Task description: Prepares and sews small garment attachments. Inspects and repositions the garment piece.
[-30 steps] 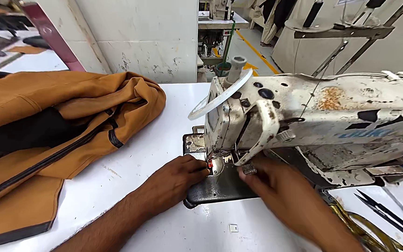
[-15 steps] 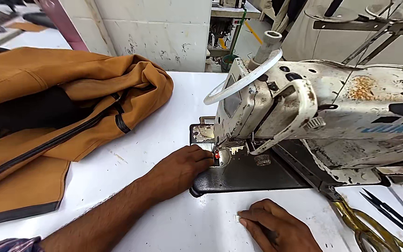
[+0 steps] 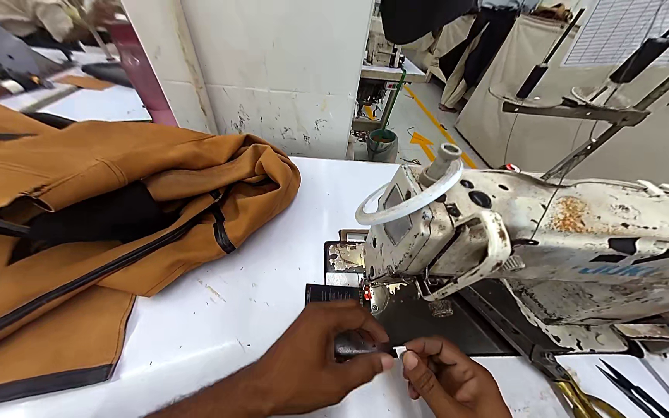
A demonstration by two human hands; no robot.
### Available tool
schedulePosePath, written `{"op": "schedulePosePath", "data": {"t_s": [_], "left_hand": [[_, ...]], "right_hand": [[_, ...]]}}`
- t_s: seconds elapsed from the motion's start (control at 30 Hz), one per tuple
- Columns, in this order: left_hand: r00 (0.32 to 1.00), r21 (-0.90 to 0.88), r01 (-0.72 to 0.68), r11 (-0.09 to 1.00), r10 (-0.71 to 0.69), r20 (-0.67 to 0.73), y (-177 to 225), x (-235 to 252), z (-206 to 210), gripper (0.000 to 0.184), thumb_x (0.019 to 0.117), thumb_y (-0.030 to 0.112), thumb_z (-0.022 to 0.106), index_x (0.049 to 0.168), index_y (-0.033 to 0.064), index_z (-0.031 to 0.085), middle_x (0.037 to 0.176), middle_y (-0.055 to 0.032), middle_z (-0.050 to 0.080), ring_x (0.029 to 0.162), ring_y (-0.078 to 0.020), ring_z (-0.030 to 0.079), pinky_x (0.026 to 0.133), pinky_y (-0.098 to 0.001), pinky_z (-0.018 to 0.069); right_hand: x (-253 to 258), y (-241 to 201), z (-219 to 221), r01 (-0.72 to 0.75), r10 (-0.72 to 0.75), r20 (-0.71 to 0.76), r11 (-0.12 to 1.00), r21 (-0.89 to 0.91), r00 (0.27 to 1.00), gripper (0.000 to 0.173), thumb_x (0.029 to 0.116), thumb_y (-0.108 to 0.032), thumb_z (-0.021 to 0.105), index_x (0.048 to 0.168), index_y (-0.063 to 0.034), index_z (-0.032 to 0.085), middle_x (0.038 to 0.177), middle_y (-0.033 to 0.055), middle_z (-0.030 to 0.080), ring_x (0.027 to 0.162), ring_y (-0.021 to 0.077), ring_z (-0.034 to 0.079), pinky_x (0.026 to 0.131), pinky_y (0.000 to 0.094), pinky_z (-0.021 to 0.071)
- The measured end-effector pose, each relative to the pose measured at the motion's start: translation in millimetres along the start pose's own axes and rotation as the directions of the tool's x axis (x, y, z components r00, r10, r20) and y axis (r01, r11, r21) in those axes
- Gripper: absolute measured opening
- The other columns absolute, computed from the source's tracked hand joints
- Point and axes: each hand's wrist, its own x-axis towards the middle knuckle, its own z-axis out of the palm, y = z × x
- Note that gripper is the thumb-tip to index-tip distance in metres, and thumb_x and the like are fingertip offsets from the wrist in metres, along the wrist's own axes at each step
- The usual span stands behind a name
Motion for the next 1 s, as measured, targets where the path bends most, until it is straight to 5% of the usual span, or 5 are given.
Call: {"op": "schedulePosePath", "data": {"t_s": [0.1, 0.3, 0.47, 0.67, 1.0], "left_hand": [[0.996, -0.194, 0.092, 0.977, -0.094, 0.001, 4, -1, 4, 0.025, 0.0956, 0.025, 0.075, 0.108, 0.0036, 0.074, 0.107, -0.0056, 0.072, 0.096, -0.0123, 0.071, 0.088, -0.0294, 0.0616], [0.987, -0.240, 0.156, 0.958, -0.161, -0.002, 3, -1, 0, 0.019, 0.0983, 0.022, 0.071, 0.105, 0.0050, 0.076, 0.101, -0.0028, 0.072, 0.085, -0.0079, 0.069, 0.078, -0.0238, 0.0596], [0.991, -0.122, 0.137, 0.983, -0.136, 0.017, 0, -2, 0, 0.020, 0.0997, 0.024, 0.069, 0.106, 0.0058, 0.075, 0.102, -0.0028, 0.071, 0.088, -0.0069, 0.069, 0.081, -0.0231, 0.0597], [0.993, -0.066, 0.113, 0.991, -0.111, 0.034, -3, -3, 3, 0.018, 0.0993, 0.023, 0.069, 0.106, 0.0069, 0.076, 0.102, -0.0027, 0.072, 0.089, -0.0071, 0.070, 0.083, -0.0234, 0.0606], [0.974, -0.282, 0.212, 0.936, -0.227, -0.023, 3, -1, 5, 0.024, 0.0931, 0.007, 0.075, 0.116, 0.0014, 0.070, 0.106, -0.0060, 0.076, 0.093, -0.0147, 0.075, 0.086, -0.0296, 0.0639]], "right_hand": [[5, 0, 16, 0.034, -0.031, -0.042, 0.996, 0.077, 0.999, 0.009, 0.0979, -0.001, 0.065, 0.105, 0.0022, 0.068, 0.087, 0.0060, 0.070, 0.072, 0.0111, 0.065, 0.065, 0.0261, 0.0571], [6, 0, 24, 0.069, -0.063, -0.084, 0.995, 0.076, 0.995, 0.010, 0.0970, 0.000, 0.065, 0.106, 0.0031, 0.069, 0.089, 0.0076, 0.071, 0.073, 0.0117, 0.067, 0.065, 0.0258, 0.0582], [5, 2, 12, 0.135, -0.140, -0.036, 0.984, -0.116, 0.989, 0.022, 0.0985, -0.005, 0.066, 0.119, 0.0029, 0.069, 0.104, 0.0087, 0.076, 0.088, 0.0146, 0.073, 0.075, 0.0293, 0.0621], [5, 7, 10, 0.191, -0.205, -0.034, 0.952, -0.240, 0.978, 0.021, 0.0924, -0.006, 0.075, 0.112, -0.0013, 0.073, 0.100, 0.0045, 0.078, 0.087, 0.0126, 0.075, 0.076, 0.0291, 0.0637], [4, 9, 24, 0.156, -0.173, -0.134, 0.980, -0.125, 0.976, 0.026, 0.0909, 0.000, 0.074, 0.116, 0.0043, 0.066, 0.095, 0.0063, 0.075, 0.081, 0.0138, 0.073, 0.072, 0.0292, 0.0632]]}}
